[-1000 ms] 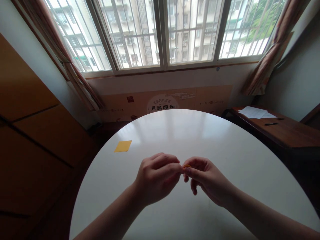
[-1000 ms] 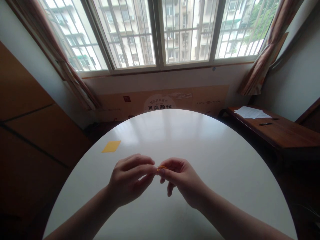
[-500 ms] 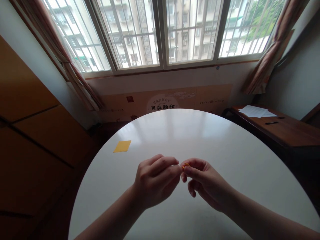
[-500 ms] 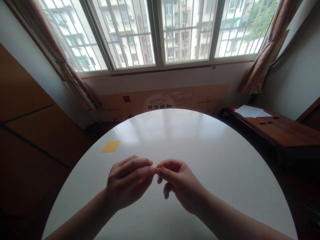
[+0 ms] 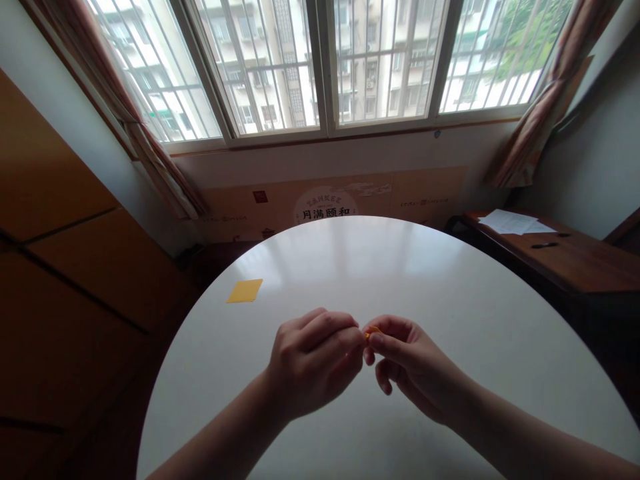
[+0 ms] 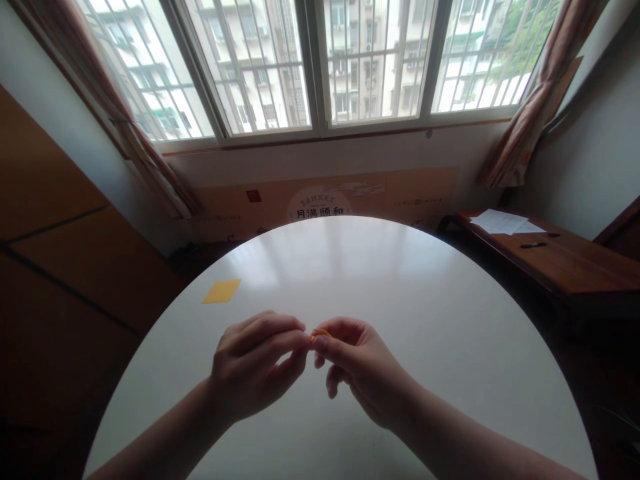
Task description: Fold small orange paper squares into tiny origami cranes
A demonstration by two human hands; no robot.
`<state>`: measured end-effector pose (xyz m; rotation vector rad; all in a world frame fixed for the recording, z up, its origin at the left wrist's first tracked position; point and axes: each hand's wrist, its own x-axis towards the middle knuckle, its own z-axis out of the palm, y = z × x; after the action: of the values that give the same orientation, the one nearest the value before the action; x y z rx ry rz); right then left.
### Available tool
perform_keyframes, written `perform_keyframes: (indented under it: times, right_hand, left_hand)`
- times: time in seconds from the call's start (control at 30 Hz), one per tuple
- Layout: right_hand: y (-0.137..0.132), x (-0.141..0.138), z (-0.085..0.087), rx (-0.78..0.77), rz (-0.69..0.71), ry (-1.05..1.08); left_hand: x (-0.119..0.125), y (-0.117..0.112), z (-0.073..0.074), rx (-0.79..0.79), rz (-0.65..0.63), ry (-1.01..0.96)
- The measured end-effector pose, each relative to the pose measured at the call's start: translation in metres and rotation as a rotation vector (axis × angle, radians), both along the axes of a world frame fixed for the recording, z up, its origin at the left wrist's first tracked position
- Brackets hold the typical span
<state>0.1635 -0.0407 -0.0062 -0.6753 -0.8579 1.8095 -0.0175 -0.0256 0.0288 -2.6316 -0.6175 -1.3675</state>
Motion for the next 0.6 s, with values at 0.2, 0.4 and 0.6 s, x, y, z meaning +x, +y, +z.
perform_keyframes:
  times: [0.2,0.4,0.6]
  right_hand:
    - [0.000,0.000,0.000,0.032,0.005,-0.026]
    - [-0.003,-0.001,0.002,0.044,-0.008,-0.029]
    - [-0.006,-0.001,0.007,0.067,-0.047,-0.028]
  left_hand:
    - [-0.002,-0.003,0.005,0.050,0.017,0.100]
    - [-0.001,-0.008,0.013,0.117,0.080,0.165]
    - [0.001,-0.011,0.012,0.126,0.095,0.160]
